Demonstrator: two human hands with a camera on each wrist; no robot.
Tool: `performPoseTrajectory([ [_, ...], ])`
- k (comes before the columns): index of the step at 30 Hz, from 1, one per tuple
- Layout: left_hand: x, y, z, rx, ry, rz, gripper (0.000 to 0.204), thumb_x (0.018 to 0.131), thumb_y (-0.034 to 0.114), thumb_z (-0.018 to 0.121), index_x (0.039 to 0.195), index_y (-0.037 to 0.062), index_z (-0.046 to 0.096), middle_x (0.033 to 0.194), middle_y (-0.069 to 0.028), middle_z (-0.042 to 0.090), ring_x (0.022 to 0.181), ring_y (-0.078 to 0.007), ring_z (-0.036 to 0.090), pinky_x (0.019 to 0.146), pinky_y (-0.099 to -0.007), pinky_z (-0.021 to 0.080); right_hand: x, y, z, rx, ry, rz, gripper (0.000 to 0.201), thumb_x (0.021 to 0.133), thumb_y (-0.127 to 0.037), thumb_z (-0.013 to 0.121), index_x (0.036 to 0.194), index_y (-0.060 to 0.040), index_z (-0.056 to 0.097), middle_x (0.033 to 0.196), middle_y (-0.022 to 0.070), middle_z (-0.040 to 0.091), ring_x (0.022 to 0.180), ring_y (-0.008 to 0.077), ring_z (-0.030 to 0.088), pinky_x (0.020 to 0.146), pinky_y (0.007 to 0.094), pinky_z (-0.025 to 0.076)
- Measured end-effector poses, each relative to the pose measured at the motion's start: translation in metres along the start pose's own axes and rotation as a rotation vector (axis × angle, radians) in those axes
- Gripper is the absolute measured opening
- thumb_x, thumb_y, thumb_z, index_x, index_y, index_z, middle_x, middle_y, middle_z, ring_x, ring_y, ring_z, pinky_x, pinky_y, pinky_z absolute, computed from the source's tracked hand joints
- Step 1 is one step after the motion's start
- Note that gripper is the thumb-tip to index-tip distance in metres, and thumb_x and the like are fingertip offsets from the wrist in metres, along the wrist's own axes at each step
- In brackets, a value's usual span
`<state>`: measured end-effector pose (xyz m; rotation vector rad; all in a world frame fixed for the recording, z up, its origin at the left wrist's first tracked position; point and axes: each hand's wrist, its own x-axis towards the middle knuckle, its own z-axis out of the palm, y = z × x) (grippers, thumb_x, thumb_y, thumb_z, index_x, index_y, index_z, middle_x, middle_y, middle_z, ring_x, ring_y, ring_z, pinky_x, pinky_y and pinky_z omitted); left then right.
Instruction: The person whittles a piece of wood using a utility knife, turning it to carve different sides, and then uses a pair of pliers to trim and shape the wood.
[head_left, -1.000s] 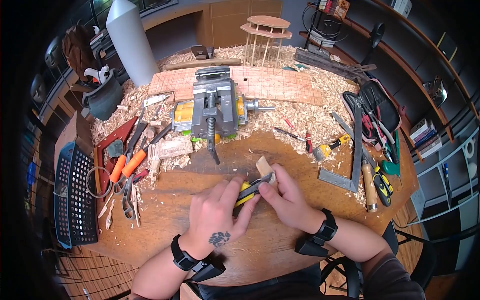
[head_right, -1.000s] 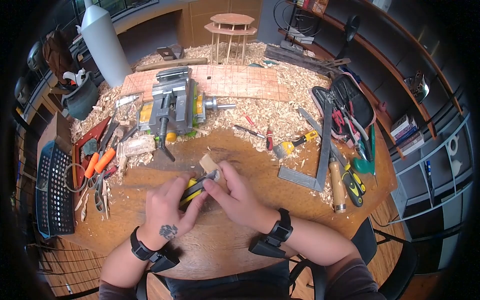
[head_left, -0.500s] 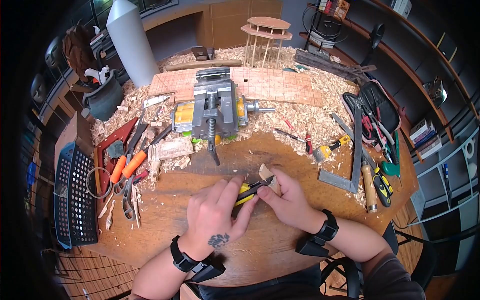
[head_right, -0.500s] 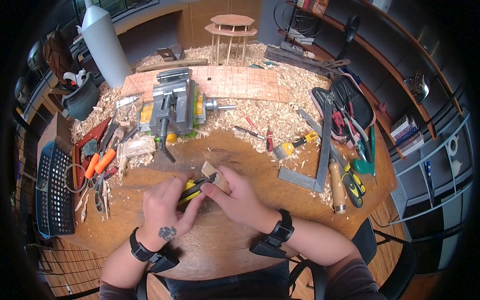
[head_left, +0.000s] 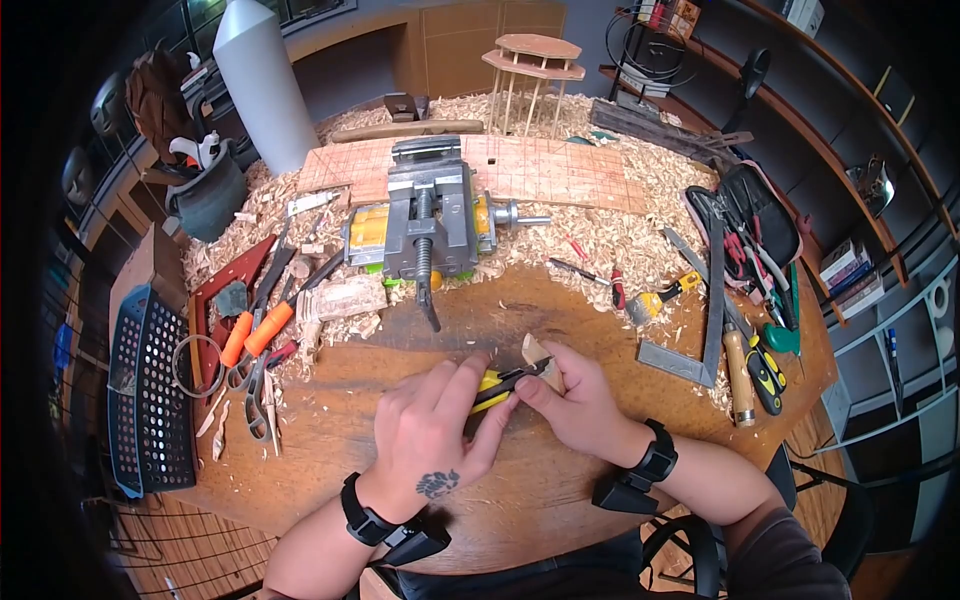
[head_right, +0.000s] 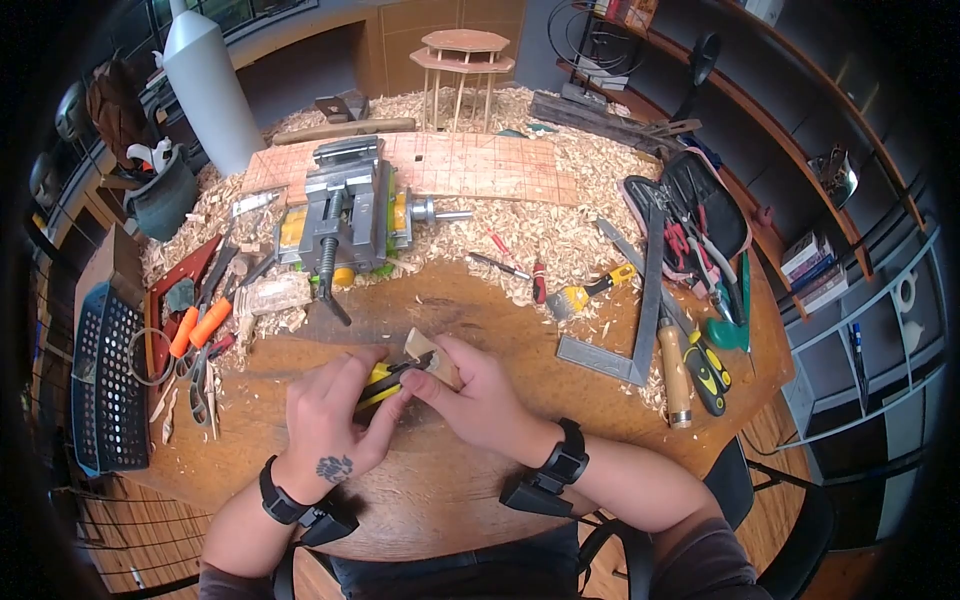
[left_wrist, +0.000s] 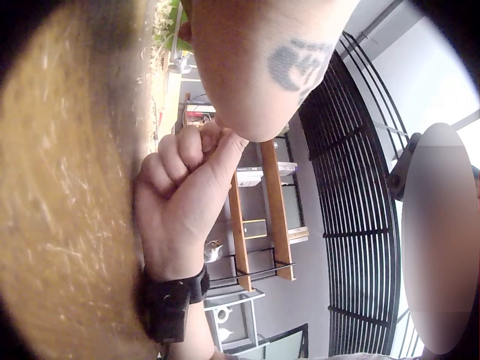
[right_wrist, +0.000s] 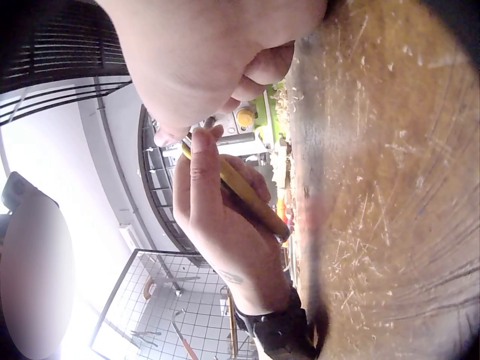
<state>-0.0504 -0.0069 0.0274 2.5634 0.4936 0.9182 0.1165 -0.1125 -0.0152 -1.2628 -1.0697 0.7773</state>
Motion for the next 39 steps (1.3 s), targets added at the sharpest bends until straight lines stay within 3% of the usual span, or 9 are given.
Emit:
performPoseTrajectory([
  [20, -0.0008, -0.0004, -0.0008, -0.032, -0.041, -0.024, 0.034, 0.084, 0.017, 0.081, 0.110, -0.0004, 0.067, 0.084, -0.0172, 0.070, 0.072, -0.0340, 0.071, 0.063, -0.0392, 0.055, 0.0005, -0.0011, 0.0002, 0.005, -0.012, -0.021, 0.031, 0.101, -0.026, 0.073, 0.116, -0.0008, 0.066, 0.094, 0.0009, 0.069, 0.086, 0.0047, 0.057, 0.075, 0.0251, 0.050],
  [23, -0.0008, -0.0047, 0.0029, -0.064, 0.003, 0.038, 0.037, 0.084, 0.020, 0.080, 0.110, -0.0024, 0.068, 0.077, -0.0161, 0.067, 0.062, -0.0335, 0.068, 0.057, -0.0392, 0.054, 0.0005, -0.0026, -0.0001, 0.010, -0.016, -0.031, 0.028, 0.101, -0.024, 0.072, 0.115, -0.0007, 0.066, 0.094, 0.0001, 0.068, 0.087, 0.0038, 0.056, 0.075, 0.0245, 0.049],
  [29, -0.0013, -0.0060, 0.0027, -0.085, -0.057, 0.042, 0.036, 0.086, 0.022, 0.079, 0.109, -0.0022, 0.067, 0.077, -0.0183, 0.068, 0.064, -0.0359, 0.069, 0.057, -0.0410, 0.055, 0.0019, -0.0056, 0.0024, 0.096, 0.004, 0.017, 0.021, 0.101, -0.018, 0.072, 0.111, -0.0009, 0.065, 0.092, -0.0014, 0.066, 0.085, 0.0025, 0.055, 0.073, 0.0236, 0.048],
  [31, -0.0023, -0.0034, -0.0005, -0.086, -0.155, -0.042, 0.037, 0.084, 0.019, 0.080, 0.113, 0.0011, 0.066, 0.088, -0.0198, 0.071, 0.077, -0.0391, 0.071, 0.068, -0.0423, 0.057, 0.0015, -0.0032, 0.0015, 0.081, 0.007, 0.014, 0.021, 0.100, -0.018, 0.072, 0.110, -0.0010, 0.065, 0.091, -0.0017, 0.066, 0.084, 0.0021, 0.055, 0.072, 0.0232, 0.048],
  [39, -0.0027, -0.0049, 0.0004, -0.085, -0.135, -0.024, 0.037, 0.084, 0.019, 0.080, 0.112, 0.0006, 0.066, 0.086, -0.0196, 0.070, 0.075, -0.0389, 0.071, 0.066, -0.0425, 0.057, 0.0016, -0.0015, 0.0008, 0.070, 0.005, 0.024, 0.020, 0.100, -0.018, 0.073, 0.108, -0.0014, 0.064, 0.088, -0.0040, 0.064, 0.081, 0.0012, 0.052, 0.068, 0.0223, 0.046],
])
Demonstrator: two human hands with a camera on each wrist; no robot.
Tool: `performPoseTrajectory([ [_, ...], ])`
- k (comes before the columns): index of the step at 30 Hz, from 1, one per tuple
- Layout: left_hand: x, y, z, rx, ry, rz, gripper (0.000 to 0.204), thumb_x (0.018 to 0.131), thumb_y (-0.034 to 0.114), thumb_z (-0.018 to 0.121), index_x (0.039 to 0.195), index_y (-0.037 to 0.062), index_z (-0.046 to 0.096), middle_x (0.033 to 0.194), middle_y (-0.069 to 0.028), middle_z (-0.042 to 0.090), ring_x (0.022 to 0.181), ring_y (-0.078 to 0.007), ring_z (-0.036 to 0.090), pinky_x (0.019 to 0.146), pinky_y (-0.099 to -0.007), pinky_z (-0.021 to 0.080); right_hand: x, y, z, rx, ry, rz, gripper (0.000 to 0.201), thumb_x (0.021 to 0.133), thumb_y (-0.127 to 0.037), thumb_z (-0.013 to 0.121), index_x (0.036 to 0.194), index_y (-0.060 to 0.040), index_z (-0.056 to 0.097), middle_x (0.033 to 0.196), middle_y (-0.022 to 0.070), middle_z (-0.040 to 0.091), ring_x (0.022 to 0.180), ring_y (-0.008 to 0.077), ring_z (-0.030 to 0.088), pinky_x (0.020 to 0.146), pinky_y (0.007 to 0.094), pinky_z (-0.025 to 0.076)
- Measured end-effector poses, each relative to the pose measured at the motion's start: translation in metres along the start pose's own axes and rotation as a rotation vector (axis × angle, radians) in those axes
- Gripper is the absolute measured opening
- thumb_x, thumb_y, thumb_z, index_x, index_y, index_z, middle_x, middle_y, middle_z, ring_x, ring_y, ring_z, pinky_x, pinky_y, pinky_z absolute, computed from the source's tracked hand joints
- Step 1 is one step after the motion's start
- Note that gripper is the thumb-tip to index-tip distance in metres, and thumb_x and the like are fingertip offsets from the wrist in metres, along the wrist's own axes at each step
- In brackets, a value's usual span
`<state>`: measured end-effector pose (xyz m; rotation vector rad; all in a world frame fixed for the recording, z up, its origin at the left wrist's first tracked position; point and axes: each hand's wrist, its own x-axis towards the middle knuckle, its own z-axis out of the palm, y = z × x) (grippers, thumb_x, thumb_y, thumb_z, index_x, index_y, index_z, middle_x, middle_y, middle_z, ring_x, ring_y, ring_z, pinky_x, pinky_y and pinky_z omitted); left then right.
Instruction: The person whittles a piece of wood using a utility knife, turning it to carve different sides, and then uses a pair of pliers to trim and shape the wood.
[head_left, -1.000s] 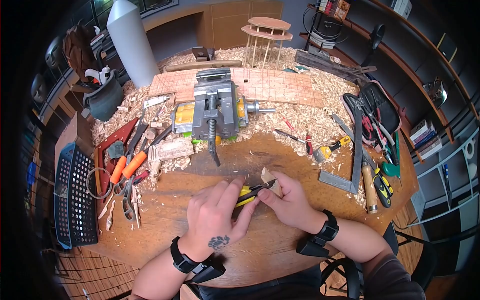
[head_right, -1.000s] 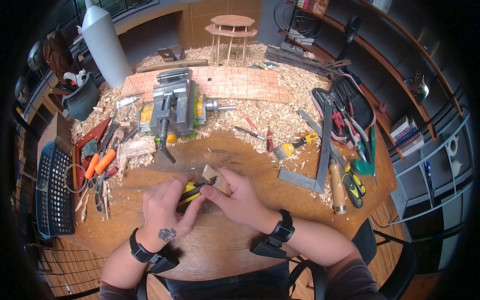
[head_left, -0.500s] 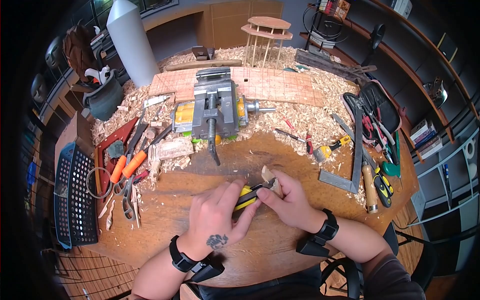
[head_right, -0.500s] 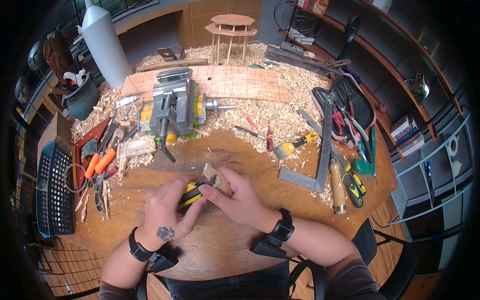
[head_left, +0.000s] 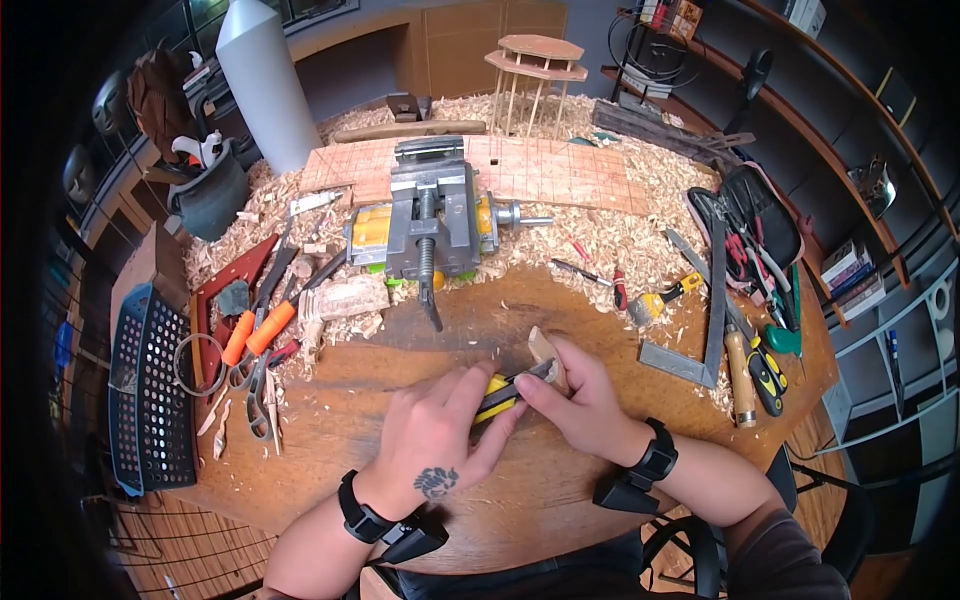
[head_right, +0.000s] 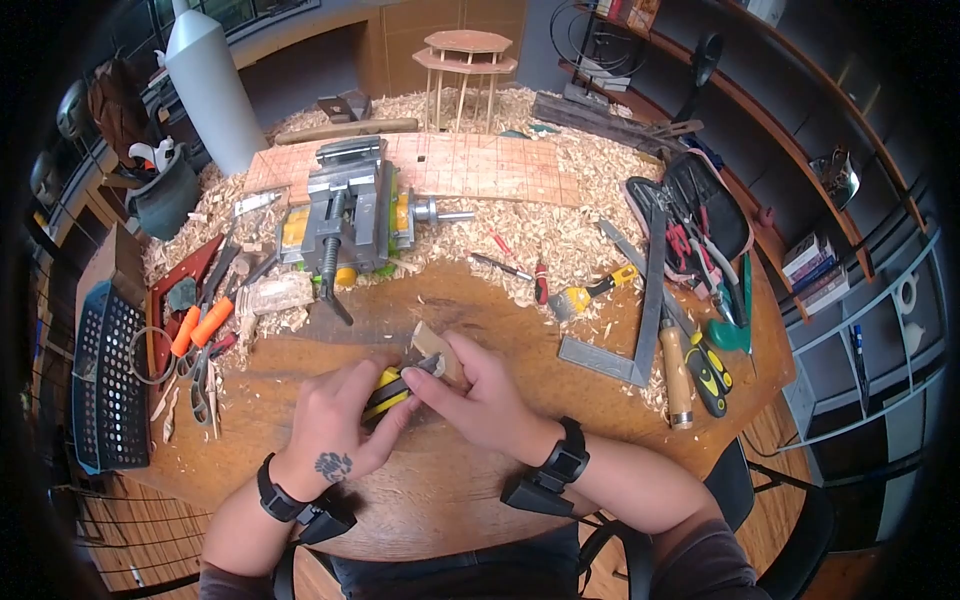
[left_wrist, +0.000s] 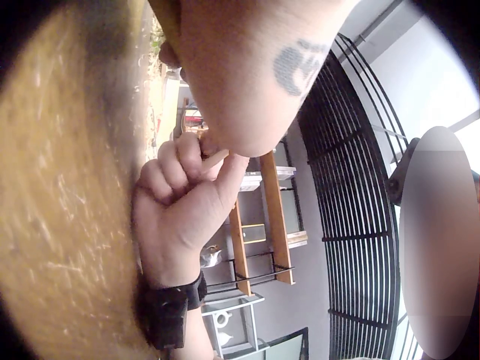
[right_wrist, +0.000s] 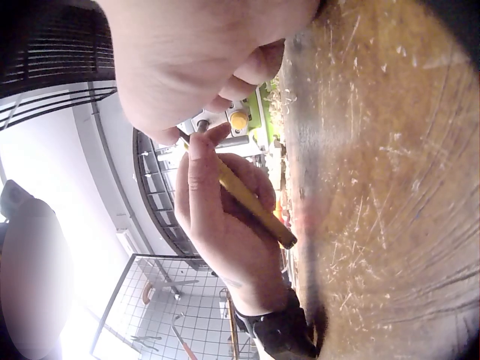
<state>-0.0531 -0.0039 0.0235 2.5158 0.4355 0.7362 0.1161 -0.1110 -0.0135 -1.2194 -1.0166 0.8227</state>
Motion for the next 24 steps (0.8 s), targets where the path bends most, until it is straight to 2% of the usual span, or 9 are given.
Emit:
performPoseTrajectory([
  [9, 0.001, 0.003, 0.000, 0.078, 0.058, -0.007, 0.034, 0.085, 0.019, 0.080, 0.110, 0.0003, 0.067, 0.083, -0.0168, 0.070, 0.070, -0.0354, 0.070, 0.062, -0.0411, 0.055, 0.001, 0.003, 0.000, -0.030, 0.024, -0.034, 0.027, 0.100, -0.025, 0.074, 0.111, -0.0013, 0.064, 0.087, -0.0041, 0.062, 0.081, 0.0028, 0.052, 0.069, 0.0237, 0.046],
  [12, 0.001, 0.006, 0.001, 0.097, 0.102, 0.003, 0.033, 0.085, 0.019, 0.081, 0.109, 0.0002, 0.067, 0.082, -0.0163, 0.069, 0.068, -0.0348, 0.069, 0.061, -0.0408, 0.054, 0.000, 0.003, -0.005, -0.083, 0.001, 0.012, 0.028, 0.100, -0.025, 0.075, 0.110, -0.0010, 0.065, 0.088, -0.0043, 0.062, 0.083, 0.0026, 0.052, 0.071, 0.0234, 0.046],
  [14, 0.000, 0.008, 0.003, 0.105, 0.120, -0.003, 0.033, 0.085, 0.019, 0.081, 0.108, 0.0002, 0.067, 0.081, -0.0162, 0.069, 0.068, -0.0346, 0.069, 0.061, -0.0407, 0.054, 0.000, 0.002, -0.006, 0.008, -0.015, 0.083, 0.028, 0.099, -0.025, 0.075, 0.109, -0.0008, 0.066, 0.089, -0.0049, 0.062, 0.084, 0.0025, 0.052, 0.072, 0.0233, 0.046],
  [16, -0.001, 0.007, 0.006, 0.058, 0.159, 0.032, 0.035, 0.085, 0.019, 0.081, 0.108, -0.0027, 0.067, 0.074, -0.0155, 0.065, 0.062, -0.0327, 0.067, 0.056, -0.0397, 0.052, 0.000, 0.002, -0.005, 0.048, -0.023, 0.074, 0.029, 0.100, -0.025, 0.075, 0.111, -0.0005, 0.066, 0.089, -0.0050, 0.061, 0.085, 0.0026, 0.052, 0.072, 0.0233, 0.046],
  [18, -0.001, 0.007, 0.006, 0.042, 0.164, 0.029, 0.036, 0.085, 0.019, 0.081, 0.109, -0.0028, 0.067, 0.076, -0.0163, 0.066, 0.064, -0.0330, 0.068, 0.057, -0.0394, 0.053, 0.000, 0.000, -0.005, 0.088, -0.030, 0.061, 0.029, 0.100, -0.025, 0.074, 0.113, -0.0002, 0.066, 0.089, -0.0051, 0.061, 0.085, 0.0026, 0.052, 0.072, 0.0234, 0.046],
  [21, -0.002, 0.004, 0.006, -0.025, 0.194, 0.008, 0.038, 0.087, 0.021, 0.080, 0.113, -0.0032, 0.066, 0.079, -0.0175, 0.068, 0.067, -0.0340, 0.069, 0.060, -0.0391, 0.054, -0.001, 0.000, -0.009, 0.077, -0.043, 0.006, 0.029, 0.104, -0.030, 0.067, 0.107, -0.0022, 0.063, 0.085, -0.0048, 0.057, 0.079, 0.0026, 0.050, 0.068, 0.0231, 0.043],
  [23, -0.004, -0.001, 0.000, -0.073, 0.217, -0.008, 0.038, 0.089, 0.022, 0.079, 0.115, -0.0034, 0.065, 0.081, -0.0178, 0.068, 0.068, -0.0347, 0.070, 0.061, -0.0391, 0.055, -0.001, 0.008, -0.019, 0.352, -0.164, 0.116, 0.033, 0.108, -0.037, 0.059, 0.097, -0.0060, 0.057, 0.081, -0.0051, 0.050, 0.071, 0.0034, 0.044, 0.062, 0.0223, 0.037],
  [24, -0.006, -0.005, -0.004, -0.130, 0.238, 0.006, 0.038, 0.092, 0.022, 0.076, 0.118, -0.0034, 0.064, 0.081, -0.0175, 0.068, 0.069, -0.0346, 0.070, 0.064, -0.0392, 0.055, -0.001, 0.008, -0.021, 0.353, -0.164, 0.115, 0.033, 0.108, -0.037, 0.059, 0.097, -0.0060, 0.057, 0.081, -0.0051, 0.050, 0.071, 0.0034, 0.044, 0.062, 0.0223, 0.037],
])
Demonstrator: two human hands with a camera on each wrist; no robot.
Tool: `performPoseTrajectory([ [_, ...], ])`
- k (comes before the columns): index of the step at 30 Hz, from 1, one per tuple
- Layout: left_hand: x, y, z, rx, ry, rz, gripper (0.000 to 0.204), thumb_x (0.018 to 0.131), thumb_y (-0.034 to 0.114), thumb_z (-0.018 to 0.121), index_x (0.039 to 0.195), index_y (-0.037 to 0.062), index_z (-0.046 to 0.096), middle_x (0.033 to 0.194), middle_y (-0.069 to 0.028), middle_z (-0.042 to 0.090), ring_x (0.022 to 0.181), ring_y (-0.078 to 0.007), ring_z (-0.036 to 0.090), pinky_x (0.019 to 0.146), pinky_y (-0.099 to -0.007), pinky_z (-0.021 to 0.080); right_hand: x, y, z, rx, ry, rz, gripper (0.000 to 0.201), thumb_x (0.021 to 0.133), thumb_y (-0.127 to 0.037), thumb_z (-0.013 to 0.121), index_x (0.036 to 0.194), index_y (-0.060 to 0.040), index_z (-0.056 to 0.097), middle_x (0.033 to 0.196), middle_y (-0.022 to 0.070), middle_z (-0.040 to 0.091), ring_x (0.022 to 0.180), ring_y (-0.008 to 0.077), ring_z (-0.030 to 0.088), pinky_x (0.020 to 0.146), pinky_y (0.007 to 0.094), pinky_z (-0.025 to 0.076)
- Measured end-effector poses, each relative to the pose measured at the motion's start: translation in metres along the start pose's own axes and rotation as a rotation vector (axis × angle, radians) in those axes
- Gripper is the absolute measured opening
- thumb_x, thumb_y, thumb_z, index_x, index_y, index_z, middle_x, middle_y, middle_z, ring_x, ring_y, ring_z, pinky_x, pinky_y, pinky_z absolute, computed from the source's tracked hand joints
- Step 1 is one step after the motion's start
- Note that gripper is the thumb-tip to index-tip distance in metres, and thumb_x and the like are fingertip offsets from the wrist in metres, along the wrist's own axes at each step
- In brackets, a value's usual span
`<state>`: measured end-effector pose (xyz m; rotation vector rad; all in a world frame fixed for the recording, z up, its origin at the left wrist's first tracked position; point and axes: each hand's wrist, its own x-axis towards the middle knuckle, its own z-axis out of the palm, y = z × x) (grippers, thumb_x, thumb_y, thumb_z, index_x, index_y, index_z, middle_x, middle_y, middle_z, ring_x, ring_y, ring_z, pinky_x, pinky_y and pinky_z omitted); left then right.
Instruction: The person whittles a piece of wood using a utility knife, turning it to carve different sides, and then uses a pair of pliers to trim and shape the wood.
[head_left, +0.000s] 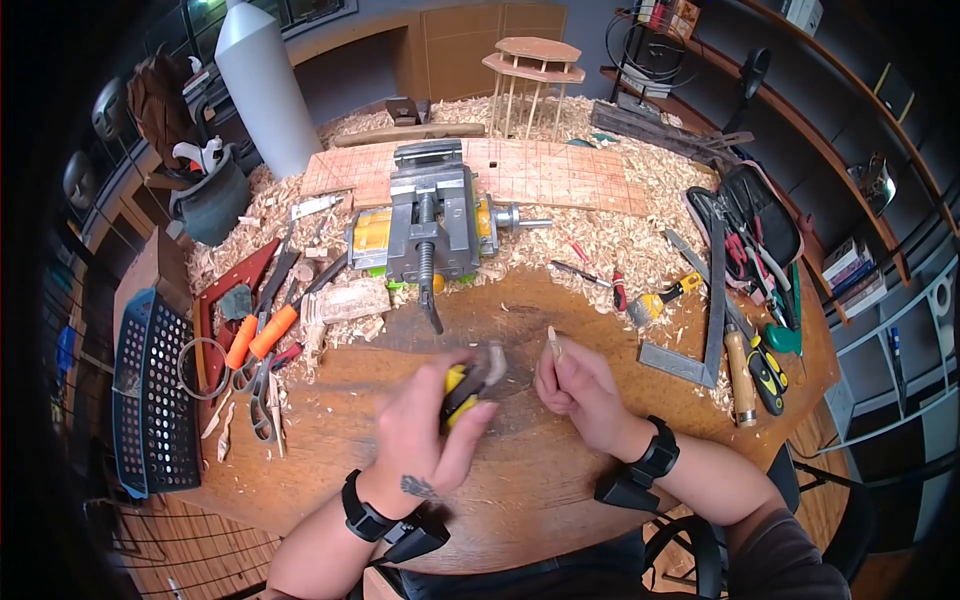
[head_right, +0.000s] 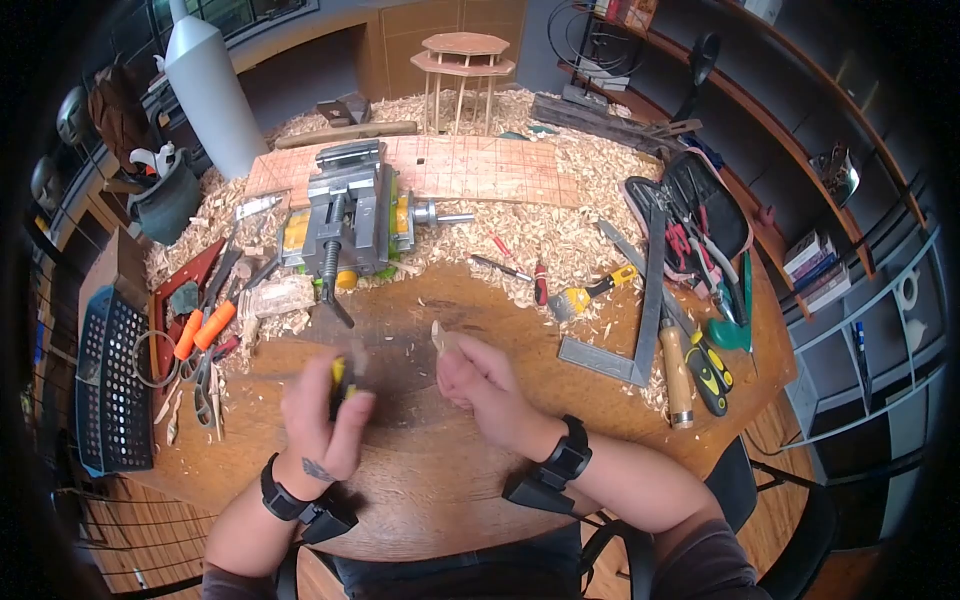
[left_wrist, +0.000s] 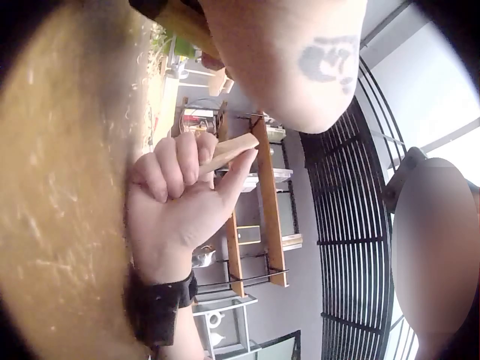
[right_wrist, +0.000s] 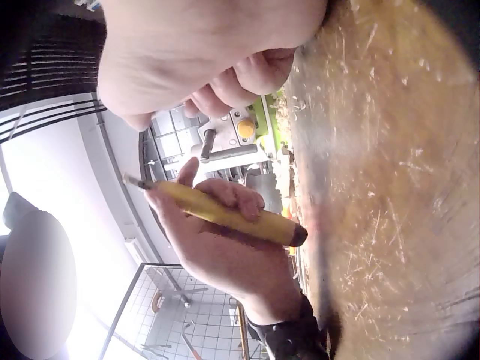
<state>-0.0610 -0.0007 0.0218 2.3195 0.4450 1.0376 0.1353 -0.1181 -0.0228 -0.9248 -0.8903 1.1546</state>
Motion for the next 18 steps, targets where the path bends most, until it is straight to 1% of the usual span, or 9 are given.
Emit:
performPoseTrajectory([
  [2, -0.001, -0.004, -0.003, -0.066, 0.028, -0.020, 0.036, 0.098, 0.024, 0.066, 0.122, -0.0033, 0.061, 0.084, -0.0168, 0.068, 0.072, -0.0337, 0.069, 0.068, -0.0390, 0.054, 0.000, -0.004, 0.002, 0.015, 0.015, 0.041, 0.035, 0.110, -0.039, 0.052, 0.091, -0.0099, 0.051, 0.078, -0.0057, 0.043, 0.066, 0.0042, 0.037, 0.059, 0.0216, 0.031],
  [6, -0.002, -0.015, 0.002, -0.063, 0.031, -0.081, 0.036, 0.099, 0.024, 0.065, 0.121, -0.0034, 0.061, 0.085, -0.0175, 0.068, 0.074, -0.0343, 0.068, 0.071, -0.0396, 0.053, 0.004, -0.014, 0.016, -0.023, 0.111, 0.065, 0.030, 0.111, -0.034, 0.052, 0.092, -0.0103, 0.052, 0.077, -0.0057, 0.042, 0.067, 0.0038, 0.036, 0.060, 0.0214, 0.031],
  [8, 0.001, -0.014, 0.009, -0.298, 0.218, -0.134, 0.033, 0.099, 0.022, 0.064, 0.119, -0.0038, 0.061, 0.083, -0.0181, 0.067, 0.075, -0.0375, 0.067, 0.072, -0.0419, 0.053, 0.004, -0.016, 0.018, -0.040, 0.155, 0.044, 0.030, 0.111, -0.031, 0.053, 0.090, -0.0104, 0.052, 0.075, -0.0062, 0.042, 0.067, 0.0030, 0.036, 0.059, 0.0219, 0.031],
  [9, 0.004, -0.015, 0.009, -0.299, 0.210, -0.130, 0.033, 0.099, 0.022, 0.064, 0.119, -0.0038, 0.061, 0.083, -0.0181, 0.067, 0.075, -0.0375, 0.067, 0.072, -0.0419, 0.053, 0.004, -0.015, 0.016, -0.037, 0.161, 0.039, 0.030, 0.111, -0.031, 0.053, 0.090, -0.0104, 0.052, 0.075, -0.0062, 0.042, 0.067, 0.0030, 0.036, 0.059, 0.0219, 0.031],
  [11, 0.009, -0.018, 0.006, 0.099, -0.017, -0.058, 0.033, 0.098, 0.020, 0.065, 0.120, -0.0038, 0.060, 0.083, -0.0190, 0.066, 0.075, -0.0395, 0.066, 0.072, -0.0436, 0.053, 0.004, -0.012, 0.011, -0.145, 0.174, -0.004, 0.032, 0.110, -0.029, 0.057, 0.085, -0.0096, 0.052, 0.075, -0.0067, 0.043, 0.068, 0.0025, 0.037, 0.060, 0.0227, 0.032],
  [13, 0.005, -0.020, 0.006, 0.116, -0.010, -0.007, 0.032, 0.098, 0.018, 0.065, 0.120, -0.0039, 0.059, 0.084, -0.0198, 0.066, 0.074, -0.0408, 0.065, 0.070, -0.0442, 0.052, 0.004, -0.008, 0.008, -0.167, 0.165, -0.038, 0.033, 0.109, -0.029, 0.058, 0.084, -0.0090, 0.052, 0.076, -0.0069, 0.044, 0.069, 0.0024, 0.038, 0.060, 0.0231, 0.032],
  [15, 0.001, -0.017, 0.009, 0.001, 0.051, -0.059, 0.029, 0.097, 0.016, 0.066, 0.118, -0.0039, 0.060, 0.086, -0.0202, 0.066, 0.075, -0.0414, 0.066, 0.069, -0.0443, 0.053, 0.004, -0.008, 0.008, -0.189, 0.161, -0.073, 0.033, 0.108, -0.029, 0.060, 0.083, -0.0083, 0.053, 0.076, -0.0072, 0.045, 0.070, 0.0023, 0.039, 0.060, 0.0234, 0.033],
  [17, 0.005, -0.006, 0.006, 0.030, 0.032, -0.033, 0.029, 0.096, 0.016, 0.068, 0.117, -0.0033, 0.061, 0.087, -0.0200, 0.066, 0.075, -0.0411, 0.067, 0.068, -0.0440, 0.053, 0.004, -0.012, 0.011, -0.380, 0.200, -0.076, 0.033, 0.108, -0.029, 0.061, 0.083, -0.0075, 0.056, 0.076, -0.0070, 0.046, 0.070, 0.0031, 0.040, 0.060, 0.0243, 0.034],
  [18, 0.007, -0.002, 0.003, 0.062, 0.018, -0.008, 0.029, 0.095, 0.016, 0.070, 0.115, -0.0028, 0.062, 0.087, -0.0199, 0.067, 0.076, -0.0407, 0.067, 0.068, -0.0437, 0.053, 0.005, -0.010, 0.010, -0.380, 0.199, -0.074, 0.033, 0.108, -0.029, 0.061, 0.083, -0.0075, 0.056, 0.076, -0.0070, 0.046, 0.070, 0.0031, 0.040, 0.060, 0.0243, 0.034],
])
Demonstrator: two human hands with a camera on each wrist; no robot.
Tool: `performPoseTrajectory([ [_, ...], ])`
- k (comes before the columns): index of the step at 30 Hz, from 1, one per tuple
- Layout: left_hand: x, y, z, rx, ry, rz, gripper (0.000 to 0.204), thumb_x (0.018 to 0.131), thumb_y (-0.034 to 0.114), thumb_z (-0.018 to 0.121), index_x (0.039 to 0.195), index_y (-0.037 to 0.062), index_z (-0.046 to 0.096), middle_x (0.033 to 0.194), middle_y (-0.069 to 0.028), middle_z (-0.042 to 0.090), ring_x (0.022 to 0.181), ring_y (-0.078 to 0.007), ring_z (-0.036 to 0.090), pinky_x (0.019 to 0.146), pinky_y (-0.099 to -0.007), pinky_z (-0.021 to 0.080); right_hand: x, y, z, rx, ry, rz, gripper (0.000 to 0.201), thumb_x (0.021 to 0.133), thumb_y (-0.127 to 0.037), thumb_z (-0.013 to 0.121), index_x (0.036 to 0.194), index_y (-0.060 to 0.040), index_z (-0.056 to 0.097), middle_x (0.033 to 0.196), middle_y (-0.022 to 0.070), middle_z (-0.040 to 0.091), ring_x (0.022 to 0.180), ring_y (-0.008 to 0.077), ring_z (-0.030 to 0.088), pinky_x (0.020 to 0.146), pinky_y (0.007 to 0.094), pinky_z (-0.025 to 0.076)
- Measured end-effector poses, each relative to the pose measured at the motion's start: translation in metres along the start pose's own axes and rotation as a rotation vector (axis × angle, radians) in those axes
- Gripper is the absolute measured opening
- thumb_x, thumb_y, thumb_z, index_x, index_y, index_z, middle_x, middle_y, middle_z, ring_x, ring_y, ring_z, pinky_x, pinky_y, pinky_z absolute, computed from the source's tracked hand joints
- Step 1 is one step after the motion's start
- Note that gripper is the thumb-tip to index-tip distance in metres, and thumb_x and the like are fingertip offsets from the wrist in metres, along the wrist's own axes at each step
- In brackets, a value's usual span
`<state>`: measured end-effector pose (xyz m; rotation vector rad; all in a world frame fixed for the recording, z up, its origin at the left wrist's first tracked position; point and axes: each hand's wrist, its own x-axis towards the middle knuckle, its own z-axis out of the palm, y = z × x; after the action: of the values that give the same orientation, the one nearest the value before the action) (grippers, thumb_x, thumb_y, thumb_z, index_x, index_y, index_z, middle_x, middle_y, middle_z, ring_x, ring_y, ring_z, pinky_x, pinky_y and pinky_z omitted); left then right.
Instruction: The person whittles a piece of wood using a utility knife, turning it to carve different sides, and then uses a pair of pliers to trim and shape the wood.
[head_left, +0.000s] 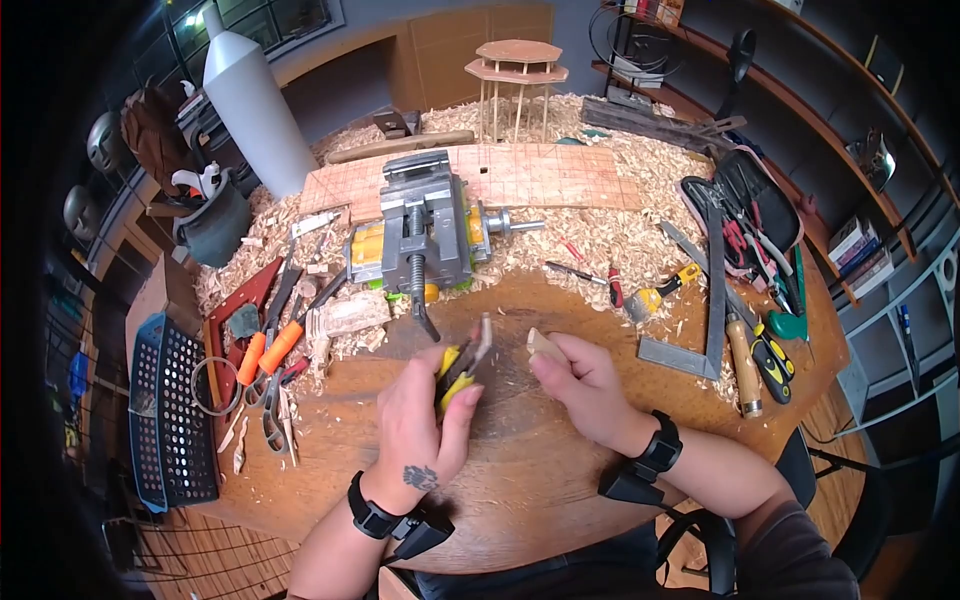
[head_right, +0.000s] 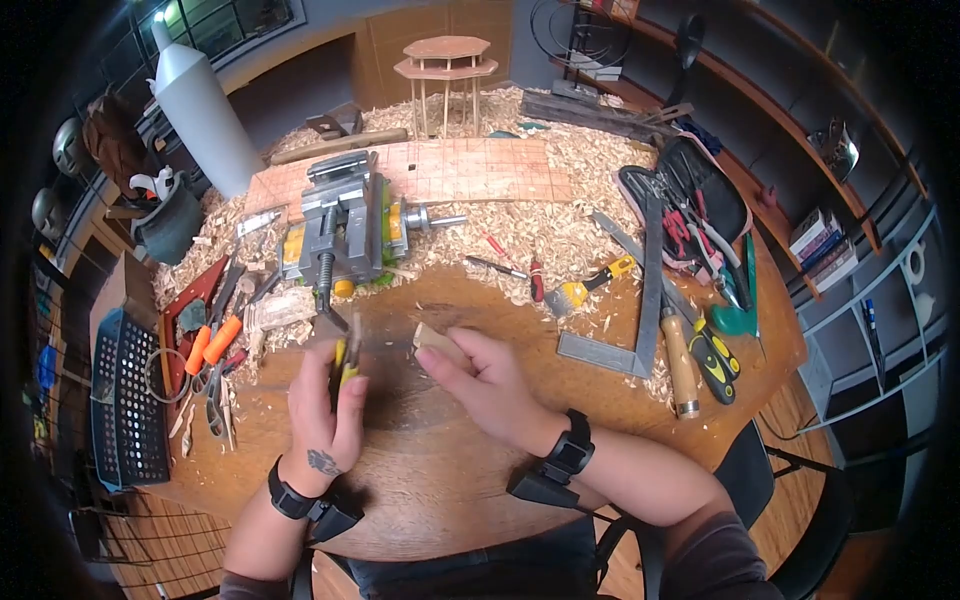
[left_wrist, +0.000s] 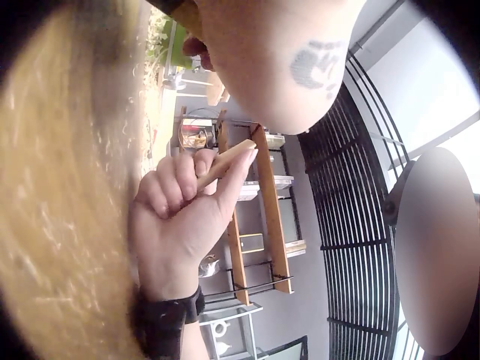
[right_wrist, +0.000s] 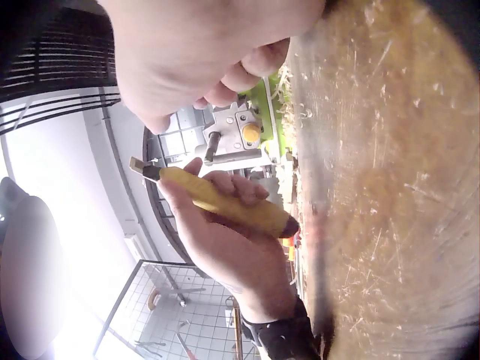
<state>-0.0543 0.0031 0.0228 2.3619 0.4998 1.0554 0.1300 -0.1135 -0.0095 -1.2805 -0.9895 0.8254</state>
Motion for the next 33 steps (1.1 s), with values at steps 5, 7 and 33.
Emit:
performPoseTrajectory([
  [5, 0.005, -0.002, -0.001, 0.041, -0.099, 0.031, 0.033, 0.093, 0.021, 0.073, 0.114, -0.0018, 0.062, 0.088, -0.0189, 0.064, 0.078, -0.0391, 0.066, 0.070, -0.0417, 0.052, 0.000, 0.005, 0.001, 0.215, -0.103, 0.092, 0.028, 0.109, -0.033, 0.057, 0.103, -0.0049, 0.058, 0.087, -0.0048, 0.050, 0.077, 0.0029, 0.043, 0.064, 0.0227, 0.036],
  [7, 0.005, -0.002, -0.002, 0.086, -0.121, 0.042, 0.035, 0.090, 0.021, 0.076, 0.114, -0.0015, 0.063, 0.088, -0.0192, 0.064, 0.077, -0.0398, 0.065, 0.069, -0.0428, 0.052, -0.002, 0.004, -0.005, 0.322, -0.170, 0.106, 0.029, 0.110, -0.034, 0.056, 0.111, -0.0047, 0.057, 0.090, -0.0041, 0.051, 0.080, 0.0034, 0.044, 0.067, 0.0220, 0.037],
  [33, 0.004, 0.008, 0.001, 0.286, -0.052, 0.200, 0.041, 0.084, 0.027, 0.083, 0.112, -0.0011, 0.072, 0.075, -0.0093, 0.059, 0.060, -0.0260, 0.062, 0.054, -0.0364, 0.049, -0.003, 0.005, 0.010, -0.057, 0.010, -0.098, 0.033, 0.103, -0.028, 0.069, 0.119, -0.0006, 0.062, 0.099, 0.0062, 0.066, 0.093, 0.0095, 0.058, 0.083, 0.0285, 0.049],
])
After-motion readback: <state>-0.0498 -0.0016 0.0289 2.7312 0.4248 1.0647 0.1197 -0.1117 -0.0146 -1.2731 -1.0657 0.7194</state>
